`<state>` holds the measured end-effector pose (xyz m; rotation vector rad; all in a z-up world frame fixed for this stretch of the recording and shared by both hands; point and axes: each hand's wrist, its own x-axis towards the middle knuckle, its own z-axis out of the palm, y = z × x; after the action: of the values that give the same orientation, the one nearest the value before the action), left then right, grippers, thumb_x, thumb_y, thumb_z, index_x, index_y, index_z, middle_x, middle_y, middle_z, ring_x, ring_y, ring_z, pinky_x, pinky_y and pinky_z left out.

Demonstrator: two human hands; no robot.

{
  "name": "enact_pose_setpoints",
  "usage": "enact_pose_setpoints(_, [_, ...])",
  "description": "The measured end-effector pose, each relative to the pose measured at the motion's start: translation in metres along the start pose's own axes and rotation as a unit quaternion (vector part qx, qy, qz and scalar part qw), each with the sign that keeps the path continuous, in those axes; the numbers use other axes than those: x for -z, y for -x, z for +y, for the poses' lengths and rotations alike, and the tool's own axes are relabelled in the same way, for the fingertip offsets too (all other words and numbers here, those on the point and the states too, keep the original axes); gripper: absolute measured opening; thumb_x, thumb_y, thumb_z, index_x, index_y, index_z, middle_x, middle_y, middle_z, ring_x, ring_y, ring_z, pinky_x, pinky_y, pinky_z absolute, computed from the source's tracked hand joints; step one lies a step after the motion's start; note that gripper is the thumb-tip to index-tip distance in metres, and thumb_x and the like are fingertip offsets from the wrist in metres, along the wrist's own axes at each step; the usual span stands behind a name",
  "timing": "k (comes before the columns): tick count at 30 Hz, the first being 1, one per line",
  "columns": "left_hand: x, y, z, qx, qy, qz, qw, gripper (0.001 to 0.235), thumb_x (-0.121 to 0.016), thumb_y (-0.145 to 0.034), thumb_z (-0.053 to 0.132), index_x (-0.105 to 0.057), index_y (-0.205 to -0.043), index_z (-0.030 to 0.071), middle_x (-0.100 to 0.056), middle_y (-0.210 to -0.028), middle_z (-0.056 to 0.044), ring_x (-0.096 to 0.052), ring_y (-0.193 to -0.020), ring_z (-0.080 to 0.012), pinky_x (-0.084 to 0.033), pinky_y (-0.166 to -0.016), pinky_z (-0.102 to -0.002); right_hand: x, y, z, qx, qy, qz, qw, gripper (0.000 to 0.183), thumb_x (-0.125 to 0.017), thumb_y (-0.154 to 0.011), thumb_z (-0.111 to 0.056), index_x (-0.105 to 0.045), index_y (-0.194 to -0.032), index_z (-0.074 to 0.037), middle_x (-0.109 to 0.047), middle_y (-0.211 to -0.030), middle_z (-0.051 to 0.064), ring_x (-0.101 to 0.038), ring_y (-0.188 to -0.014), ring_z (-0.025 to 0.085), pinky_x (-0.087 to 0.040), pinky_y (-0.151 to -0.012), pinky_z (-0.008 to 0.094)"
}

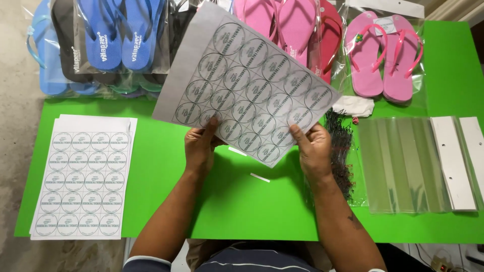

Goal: The person places a pair of pink flip-flops into a clear plastic bag with a white cardboard header, then secures the bag with a zip tie. The person then cuts a sheet of circular stickers with scissors.

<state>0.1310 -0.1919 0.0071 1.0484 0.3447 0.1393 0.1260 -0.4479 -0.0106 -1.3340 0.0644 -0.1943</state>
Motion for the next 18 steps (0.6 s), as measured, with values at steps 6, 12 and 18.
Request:
enact_pose_setpoints(6, [0.0, 0.001, -0.008, 0.002, -0.029, -0.009, 1.0, 0.026, -0.082, -0.088, 0.014, -0.057, -0.092, 0.005, -0.059, -0.067, -0.009, -0.06, -0.053, -0.0134, -0.066, -0.058, -0.042, -0.003, 0.003, 0.008, 0.008, 0.066, -0.023, 0.998, 0.014, -0.076, -0.097, -0.013, -0.076, -0.097, 0.001, -0.072, -0.076, 0.005, -0.059, -0.075, 0.007, -0.056, -0.076, 0.027])
enact_pose_setpoints(12, [0.013, -0.004, -0.018, -0.006, -0.058, 0.001, 0.998, 0.043, -0.082, -0.089, 0.015, -0.063, -0.126, 0.007, -0.074, -0.099, -0.01, -0.075, -0.074, -0.0211, -0.07, -0.062, -0.041, -0.016, 0.005, -0.024, 0.075, 0.123, -0.015, 0.989, 0.027, -0.064, -0.105, -0.019, -0.072, -0.085, -0.003, -0.064, -0.057, 0.007, -0.059, -0.058, 0.011, -0.054, -0.062, 0.027])
enact_pose_setpoints(18, [0.024, -0.011, 0.014, -0.142, 0.008, 0.107, 0.984, 0.028, -0.067, -0.102, 0.017, -0.057, -0.125, 0.006, -0.074, -0.101, -0.013, -0.076, -0.069, -0.0293, -0.07, -0.052, -0.041, 0.004, -0.006, -0.043, 0.169, 0.109, 0.115, 0.973, 0.033, -0.047, -0.116, -0.025, -0.065, -0.099, -0.003, -0.066, -0.065, 0.012, -0.065, -0.057, 0.017, -0.058, -0.062, 0.028])
